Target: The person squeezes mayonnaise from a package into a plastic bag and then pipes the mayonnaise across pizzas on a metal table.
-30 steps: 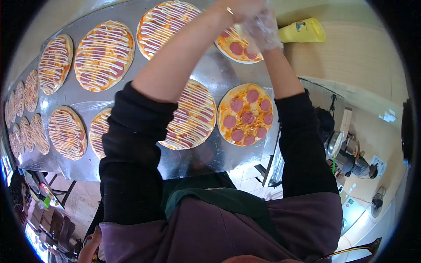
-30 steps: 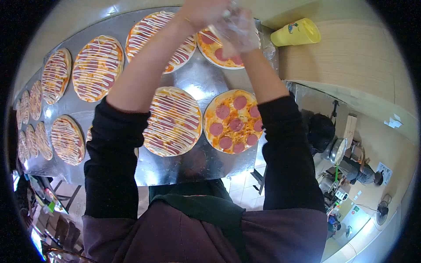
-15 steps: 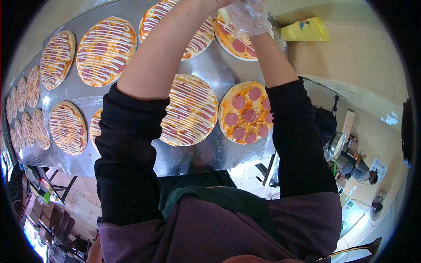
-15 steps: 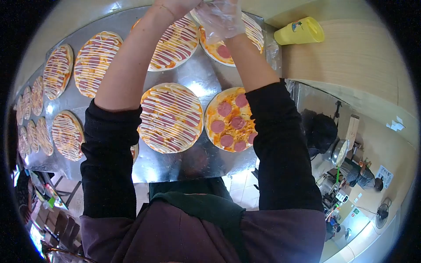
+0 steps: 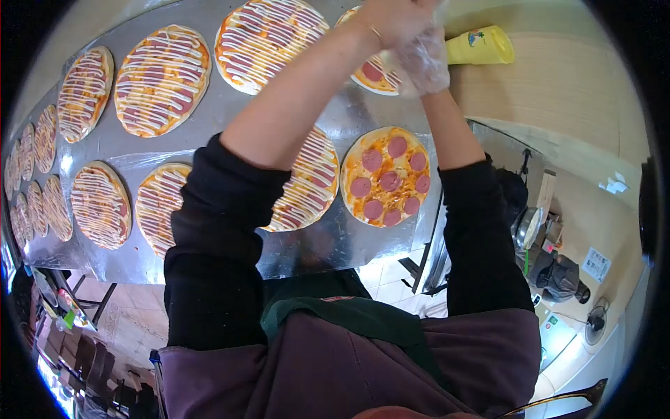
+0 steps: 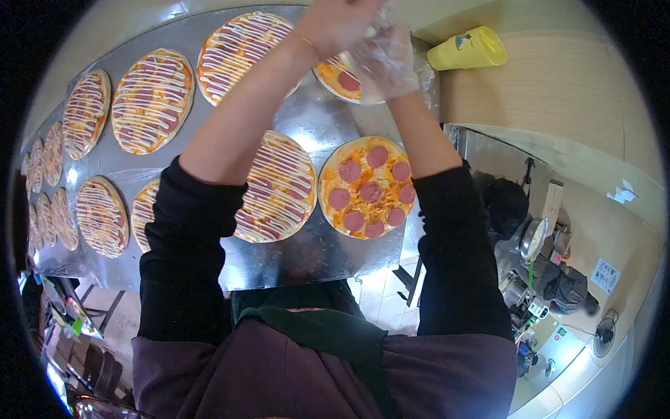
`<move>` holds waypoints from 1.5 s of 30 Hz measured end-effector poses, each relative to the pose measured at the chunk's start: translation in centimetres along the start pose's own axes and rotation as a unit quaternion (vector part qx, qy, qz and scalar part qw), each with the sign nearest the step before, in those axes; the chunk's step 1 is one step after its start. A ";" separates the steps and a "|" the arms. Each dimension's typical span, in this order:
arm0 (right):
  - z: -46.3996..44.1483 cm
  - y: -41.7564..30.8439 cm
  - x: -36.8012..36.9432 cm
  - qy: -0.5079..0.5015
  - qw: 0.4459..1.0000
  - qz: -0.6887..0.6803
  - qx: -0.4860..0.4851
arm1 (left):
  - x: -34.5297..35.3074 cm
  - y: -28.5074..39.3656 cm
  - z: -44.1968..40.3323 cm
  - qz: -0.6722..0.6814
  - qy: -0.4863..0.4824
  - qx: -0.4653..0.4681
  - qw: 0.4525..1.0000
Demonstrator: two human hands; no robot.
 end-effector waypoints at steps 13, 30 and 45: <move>1.9 -6.5 3.6 -0.025 0.990 -0.140 -0.015 | 0.6 -1.7 0.7 -0.001 0.036 0.137 0.990; 0.9 -5.8 6.2 0.095 0.995 -0.011 0.018 | -1.6 0.0 1.5 -0.001 0.036 0.060 0.998; 1.0 -9.6 5.0 0.090 0.947 -0.309 0.003 | 1.5 6.0 0.0 0.037 -0.116 0.023 0.992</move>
Point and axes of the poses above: each hand's wrist, its own z-axis away from the middle knuckle, its own x-axis out of the palm, y = z × x, the point moved 1 cm from there along -z, towards the middle knuckle, and after that the axes turned 4 degrees about y, right-handed, at the moved point
